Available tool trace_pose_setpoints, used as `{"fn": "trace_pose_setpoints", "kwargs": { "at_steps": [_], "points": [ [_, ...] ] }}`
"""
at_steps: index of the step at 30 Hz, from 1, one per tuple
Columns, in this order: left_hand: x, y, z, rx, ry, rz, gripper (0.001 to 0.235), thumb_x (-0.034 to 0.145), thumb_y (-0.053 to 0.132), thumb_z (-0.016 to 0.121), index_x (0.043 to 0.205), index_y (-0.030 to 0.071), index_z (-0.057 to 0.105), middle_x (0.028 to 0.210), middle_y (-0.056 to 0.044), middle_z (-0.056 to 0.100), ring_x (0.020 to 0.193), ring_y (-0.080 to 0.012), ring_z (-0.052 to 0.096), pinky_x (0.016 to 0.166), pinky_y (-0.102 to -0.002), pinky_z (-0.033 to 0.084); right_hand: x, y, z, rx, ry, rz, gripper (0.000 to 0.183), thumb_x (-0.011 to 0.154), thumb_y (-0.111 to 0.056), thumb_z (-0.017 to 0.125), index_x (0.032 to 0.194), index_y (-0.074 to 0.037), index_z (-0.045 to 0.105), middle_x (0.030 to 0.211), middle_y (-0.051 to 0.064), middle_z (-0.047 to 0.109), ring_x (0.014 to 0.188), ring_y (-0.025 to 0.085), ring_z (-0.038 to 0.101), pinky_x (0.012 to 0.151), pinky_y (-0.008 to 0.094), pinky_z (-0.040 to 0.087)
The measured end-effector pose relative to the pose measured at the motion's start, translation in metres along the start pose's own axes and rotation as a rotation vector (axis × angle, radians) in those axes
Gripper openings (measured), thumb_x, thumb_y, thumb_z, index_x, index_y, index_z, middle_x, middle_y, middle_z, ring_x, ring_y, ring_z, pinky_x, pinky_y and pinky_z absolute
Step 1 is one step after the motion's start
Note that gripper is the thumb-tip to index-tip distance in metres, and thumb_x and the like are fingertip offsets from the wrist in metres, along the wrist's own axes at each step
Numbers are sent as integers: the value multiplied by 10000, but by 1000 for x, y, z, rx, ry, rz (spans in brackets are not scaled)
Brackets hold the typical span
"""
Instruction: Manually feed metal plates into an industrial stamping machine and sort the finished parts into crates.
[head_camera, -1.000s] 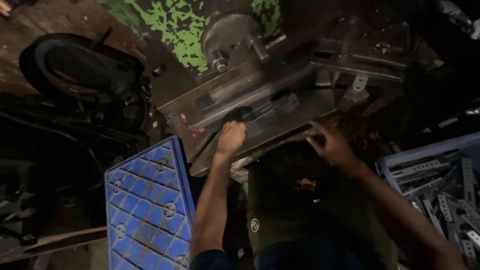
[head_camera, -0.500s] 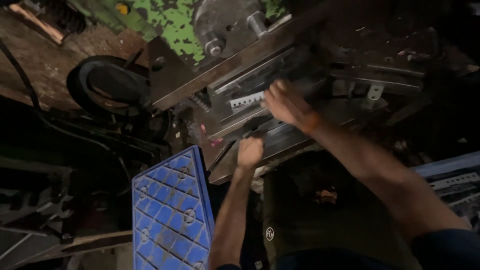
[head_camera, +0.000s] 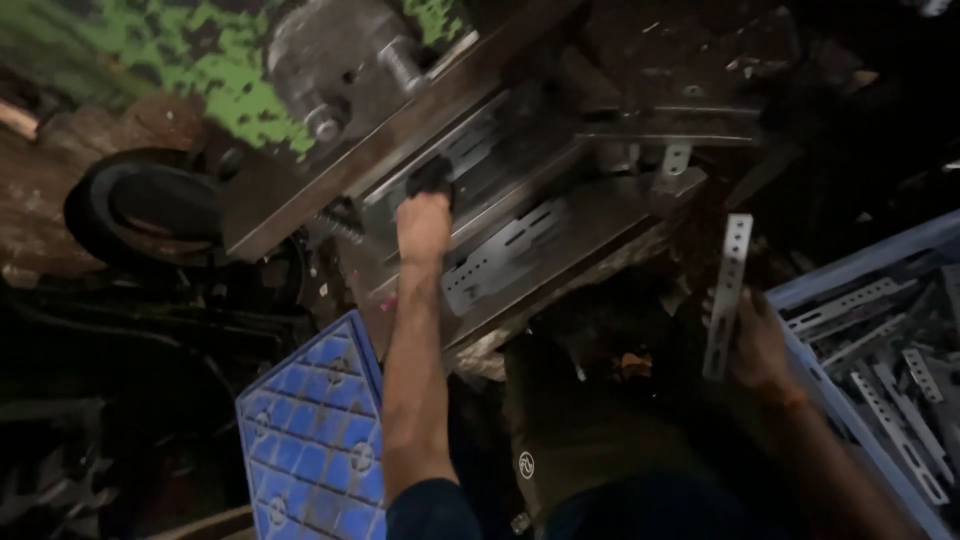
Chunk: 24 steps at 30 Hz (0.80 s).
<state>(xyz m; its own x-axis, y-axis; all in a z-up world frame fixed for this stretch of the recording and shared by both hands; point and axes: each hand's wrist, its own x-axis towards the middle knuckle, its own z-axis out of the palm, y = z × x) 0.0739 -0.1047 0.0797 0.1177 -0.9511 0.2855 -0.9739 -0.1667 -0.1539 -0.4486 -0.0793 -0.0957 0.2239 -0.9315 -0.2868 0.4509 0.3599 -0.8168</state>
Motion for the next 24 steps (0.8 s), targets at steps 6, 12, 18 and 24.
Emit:
{"fn": "trace_pose_setpoints", "kwargs": {
  "at_steps": [6,12,18,24],
  "points": [
    [-19,56,-88,-155,-3,-15,402,1011,298,601,1314,46,678,850,-236,731,687,-413,713,623,-520,574,-9,39,-29,-3,270,211,423,1068,-392,504,1342,-77,572,1108,72,675,921,198,665,762,343,560],
    [-96,92,-33,-159,183,258,429,1052,254,619,1362,-43,639,965,-180,724,895,-337,696,828,-492,568,-2,63,-47,5,103,124,332,1053,-306,581,1324,-114,560,1049,48,618,857,178,606,714,339,524],
    [-140,51,52,-125,435,113,412,963,266,582,1352,132,611,1193,-178,751,1080,-360,700,933,-478,548,1,48,-33,-26,115,192,336,1084,-382,598,1115,-48,621,877,56,623,711,168,559,600,317,449],
    [-147,18,79,-88,-325,-64,256,1068,203,523,1249,230,701,1009,-132,758,918,-322,734,886,-502,587,3,-46,77,-650,-87,-353,352,1035,-333,649,1146,1,638,854,48,659,732,151,601,614,370,481]
  ]
}}
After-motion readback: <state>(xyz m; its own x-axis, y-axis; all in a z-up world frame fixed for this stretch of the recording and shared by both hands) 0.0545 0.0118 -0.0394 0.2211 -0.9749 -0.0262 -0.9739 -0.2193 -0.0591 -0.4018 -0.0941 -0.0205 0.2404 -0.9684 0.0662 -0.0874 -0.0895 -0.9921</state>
